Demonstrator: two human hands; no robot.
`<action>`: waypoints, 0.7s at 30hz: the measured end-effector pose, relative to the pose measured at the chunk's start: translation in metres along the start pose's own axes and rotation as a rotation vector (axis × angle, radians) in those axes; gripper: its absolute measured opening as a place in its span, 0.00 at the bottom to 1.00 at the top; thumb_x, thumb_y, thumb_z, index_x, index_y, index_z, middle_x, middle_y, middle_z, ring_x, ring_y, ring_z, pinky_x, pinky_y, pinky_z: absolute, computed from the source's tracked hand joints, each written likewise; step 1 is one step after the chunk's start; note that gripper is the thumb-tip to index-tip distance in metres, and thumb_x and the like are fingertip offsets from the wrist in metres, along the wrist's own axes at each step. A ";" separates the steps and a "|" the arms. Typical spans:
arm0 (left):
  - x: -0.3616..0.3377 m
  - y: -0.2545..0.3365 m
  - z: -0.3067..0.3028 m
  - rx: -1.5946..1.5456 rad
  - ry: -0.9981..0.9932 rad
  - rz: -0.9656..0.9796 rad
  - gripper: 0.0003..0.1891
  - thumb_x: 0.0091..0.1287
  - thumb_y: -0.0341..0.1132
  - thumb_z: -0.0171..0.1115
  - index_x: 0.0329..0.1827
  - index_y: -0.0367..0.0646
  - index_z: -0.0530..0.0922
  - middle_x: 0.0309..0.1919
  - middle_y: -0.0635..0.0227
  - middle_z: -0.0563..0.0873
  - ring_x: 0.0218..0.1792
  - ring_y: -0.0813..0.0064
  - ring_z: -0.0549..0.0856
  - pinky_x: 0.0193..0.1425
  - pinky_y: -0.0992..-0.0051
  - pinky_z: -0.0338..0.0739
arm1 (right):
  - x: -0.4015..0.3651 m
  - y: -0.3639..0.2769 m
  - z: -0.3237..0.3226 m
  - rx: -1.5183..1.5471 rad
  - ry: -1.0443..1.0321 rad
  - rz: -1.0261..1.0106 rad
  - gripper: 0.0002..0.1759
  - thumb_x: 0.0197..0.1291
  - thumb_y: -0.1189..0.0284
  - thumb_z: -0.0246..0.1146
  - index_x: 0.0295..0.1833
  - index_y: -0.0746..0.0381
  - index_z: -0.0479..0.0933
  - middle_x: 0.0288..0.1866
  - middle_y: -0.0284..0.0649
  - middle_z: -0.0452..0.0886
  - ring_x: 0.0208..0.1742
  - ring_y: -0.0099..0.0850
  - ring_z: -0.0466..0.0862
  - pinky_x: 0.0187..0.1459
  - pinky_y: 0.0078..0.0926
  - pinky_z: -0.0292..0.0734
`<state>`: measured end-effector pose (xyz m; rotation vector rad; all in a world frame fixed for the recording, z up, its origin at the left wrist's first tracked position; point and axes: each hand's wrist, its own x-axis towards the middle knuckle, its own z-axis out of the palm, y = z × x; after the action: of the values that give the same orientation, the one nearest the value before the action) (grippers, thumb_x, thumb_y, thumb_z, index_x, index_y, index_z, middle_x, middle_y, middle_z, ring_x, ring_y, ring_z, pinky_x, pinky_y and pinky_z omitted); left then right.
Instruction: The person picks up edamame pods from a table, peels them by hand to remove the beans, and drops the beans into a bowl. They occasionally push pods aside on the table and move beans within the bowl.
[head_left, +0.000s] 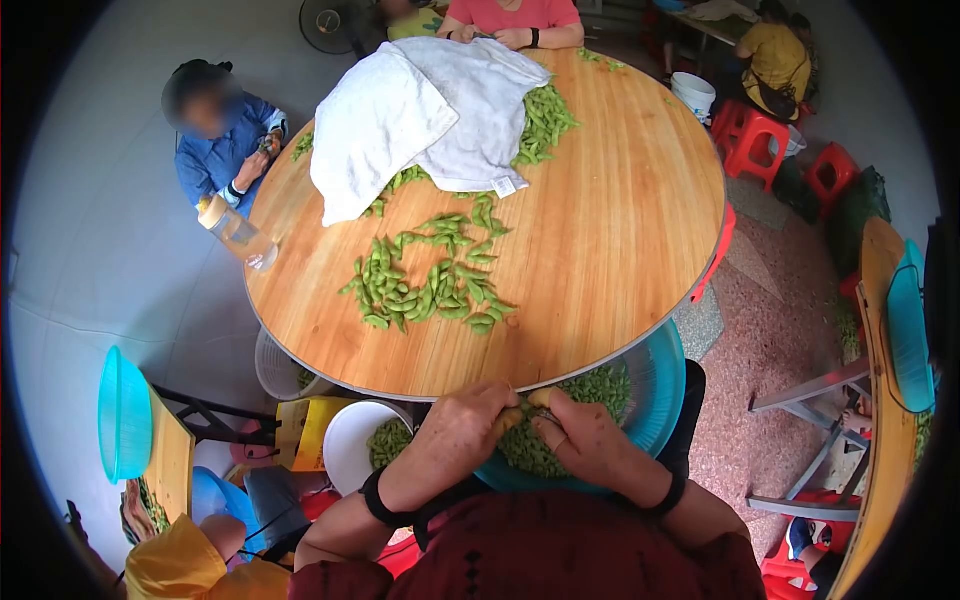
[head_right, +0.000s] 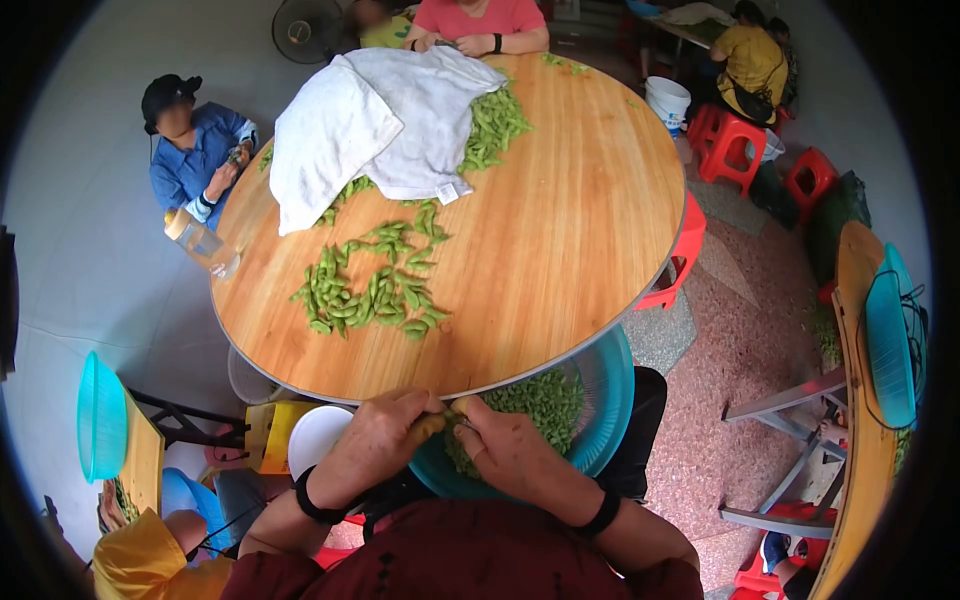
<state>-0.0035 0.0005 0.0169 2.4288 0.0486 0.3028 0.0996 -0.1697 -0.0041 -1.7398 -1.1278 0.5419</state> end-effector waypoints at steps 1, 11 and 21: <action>-0.001 0.000 0.000 0.000 -0.001 -0.002 0.05 0.61 0.25 0.64 0.37 0.38 0.77 0.31 0.55 0.83 0.34 0.51 0.84 0.38 0.62 0.79 | 0.000 -0.002 -0.001 -0.064 -0.009 -0.031 0.08 0.65 0.73 0.57 0.44 0.65 0.67 0.27 0.53 0.76 0.33 0.55 0.80 0.33 0.47 0.73; -0.009 0.005 0.004 0.054 -0.028 0.142 0.06 0.58 0.25 0.66 0.36 0.37 0.77 0.29 0.58 0.81 0.33 0.55 0.83 0.36 0.63 0.78 | -0.006 -0.006 -0.009 -0.378 -0.094 -0.172 0.07 0.61 0.75 0.56 0.45 0.62 0.69 0.26 0.50 0.77 0.29 0.50 0.81 0.30 0.43 0.76; -0.017 0.002 0.021 0.086 0.102 0.257 0.09 0.55 0.24 0.67 0.37 0.37 0.77 0.29 0.60 0.80 0.32 0.57 0.82 0.35 0.65 0.79 | -0.002 0.021 -0.007 0.871 -0.350 0.518 0.09 0.70 0.65 0.58 0.47 0.58 0.72 0.25 0.30 0.75 0.18 0.16 0.70 0.19 0.16 0.63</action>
<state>-0.0158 -0.0155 -0.0009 2.5048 -0.2111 0.5505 0.1138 -0.1772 -0.0201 -1.1505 -0.4898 1.4502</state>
